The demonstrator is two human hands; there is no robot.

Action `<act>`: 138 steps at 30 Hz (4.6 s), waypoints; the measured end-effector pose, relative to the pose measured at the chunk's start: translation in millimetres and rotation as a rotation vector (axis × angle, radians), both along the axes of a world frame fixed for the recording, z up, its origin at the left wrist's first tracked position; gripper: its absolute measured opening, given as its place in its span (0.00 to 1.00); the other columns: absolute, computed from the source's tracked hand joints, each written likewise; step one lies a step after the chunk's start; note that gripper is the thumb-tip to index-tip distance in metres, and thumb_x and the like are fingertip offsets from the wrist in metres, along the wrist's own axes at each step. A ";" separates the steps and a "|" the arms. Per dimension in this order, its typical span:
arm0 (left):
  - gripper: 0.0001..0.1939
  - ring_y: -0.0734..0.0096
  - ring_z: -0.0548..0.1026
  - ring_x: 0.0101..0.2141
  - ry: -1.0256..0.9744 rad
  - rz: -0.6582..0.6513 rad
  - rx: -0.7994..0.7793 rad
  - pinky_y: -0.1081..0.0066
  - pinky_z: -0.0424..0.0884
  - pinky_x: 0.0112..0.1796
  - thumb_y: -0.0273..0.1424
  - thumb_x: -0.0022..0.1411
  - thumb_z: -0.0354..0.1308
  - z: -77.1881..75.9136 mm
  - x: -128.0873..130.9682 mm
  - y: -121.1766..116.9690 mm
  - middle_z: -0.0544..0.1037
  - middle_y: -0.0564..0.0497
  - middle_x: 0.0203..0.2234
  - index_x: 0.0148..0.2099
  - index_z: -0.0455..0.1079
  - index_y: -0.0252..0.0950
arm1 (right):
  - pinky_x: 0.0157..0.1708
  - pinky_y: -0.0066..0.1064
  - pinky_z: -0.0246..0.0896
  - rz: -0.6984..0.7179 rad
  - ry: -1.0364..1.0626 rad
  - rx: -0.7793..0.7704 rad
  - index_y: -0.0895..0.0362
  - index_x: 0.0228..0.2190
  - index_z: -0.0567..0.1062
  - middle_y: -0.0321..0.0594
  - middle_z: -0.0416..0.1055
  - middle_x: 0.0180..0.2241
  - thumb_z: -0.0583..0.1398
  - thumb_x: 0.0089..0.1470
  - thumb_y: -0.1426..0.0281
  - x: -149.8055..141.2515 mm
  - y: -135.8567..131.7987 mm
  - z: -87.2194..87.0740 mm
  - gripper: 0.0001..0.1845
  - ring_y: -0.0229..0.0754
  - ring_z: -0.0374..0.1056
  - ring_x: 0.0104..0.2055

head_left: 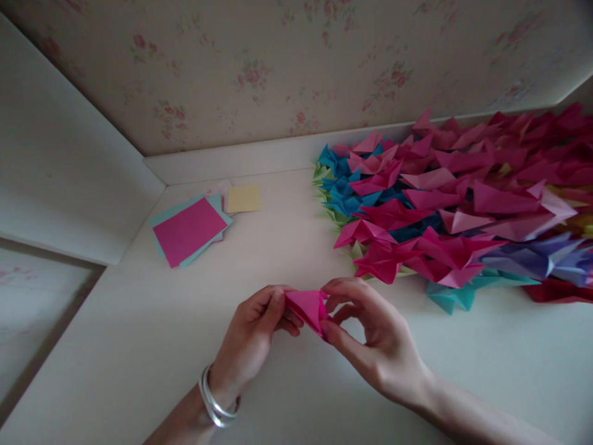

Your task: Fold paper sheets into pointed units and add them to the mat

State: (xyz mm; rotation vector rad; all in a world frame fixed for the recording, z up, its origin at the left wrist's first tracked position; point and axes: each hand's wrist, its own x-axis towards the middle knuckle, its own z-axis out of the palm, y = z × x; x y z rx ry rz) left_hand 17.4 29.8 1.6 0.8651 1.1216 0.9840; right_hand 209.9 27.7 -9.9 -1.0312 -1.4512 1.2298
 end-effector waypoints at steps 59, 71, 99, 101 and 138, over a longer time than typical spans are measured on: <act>0.14 0.66 0.79 0.37 0.307 -0.006 0.067 0.74 0.73 0.37 0.37 0.64 0.62 1.6 -0.6 -6.1 0.83 0.48 0.39 0.50 0.74 0.38 | 0.31 0.30 0.68 0.038 -0.065 -0.311 0.55 0.40 0.80 0.41 0.80 0.34 0.61 0.60 0.61 -3.7 3.8 1.2 0.12 0.44 0.74 0.34; 0.15 0.73 0.66 0.20 0.703 -0.058 0.225 0.75 0.59 0.23 0.38 0.72 0.47 -2.1 15.1 -17.8 0.68 0.56 0.19 0.33 0.64 0.39 | 0.26 0.27 0.61 0.015 -0.092 -0.264 0.56 0.33 0.77 0.38 0.75 0.27 0.60 0.61 0.61 -6.9 3.0 1.0 0.12 0.39 0.67 0.28; 0.17 0.75 0.67 0.24 0.241 0.026 0.109 0.78 0.62 0.25 0.39 0.67 0.58 6.1 0.9 -11.8 0.71 0.57 0.24 0.55 0.66 0.41 | 0.24 0.28 0.56 0.013 -0.018 -0.321 0.57 0.23 0.71 0.33 0.65 0.21 0.57 0.63 0.58 -4.0 9.1 7.9 0.20 0.37 0.62 0.24; 0.23 0.70 0.74 0.33 0.211 -0.012 0.149 0.75 0.69 0.34 0.37 0.67 0.59 9.5 -1.1 -13.3 0.78 0.51 0.36 0.62 0.62 0.43 | 0.25 0.28 0.60 -0.036 0.119 -0.380 0.58 0.25 0.75 0.35 0.68 0.21 0.59 0.61 0.58 -4.0 12.2 6.9 0.19 0.38 0.65 0.24; 0.24 0.61 0.76 0.42 -0.191 -0.149 0.010 0.71 0.71 0.40 0.38 0.56 0.69 9.1 -7.8 -6.9 0.79 0.45 0.43 0.54 0.72 0.38 | 0.33 0.32 0.68 0.261 0.332 -0.425 0.52 0.53 0.70 0.41 0.76 0.36 0.66 0.57 0.62 -1.4 2.6 5.8 0.24 0.39 0.71 0.33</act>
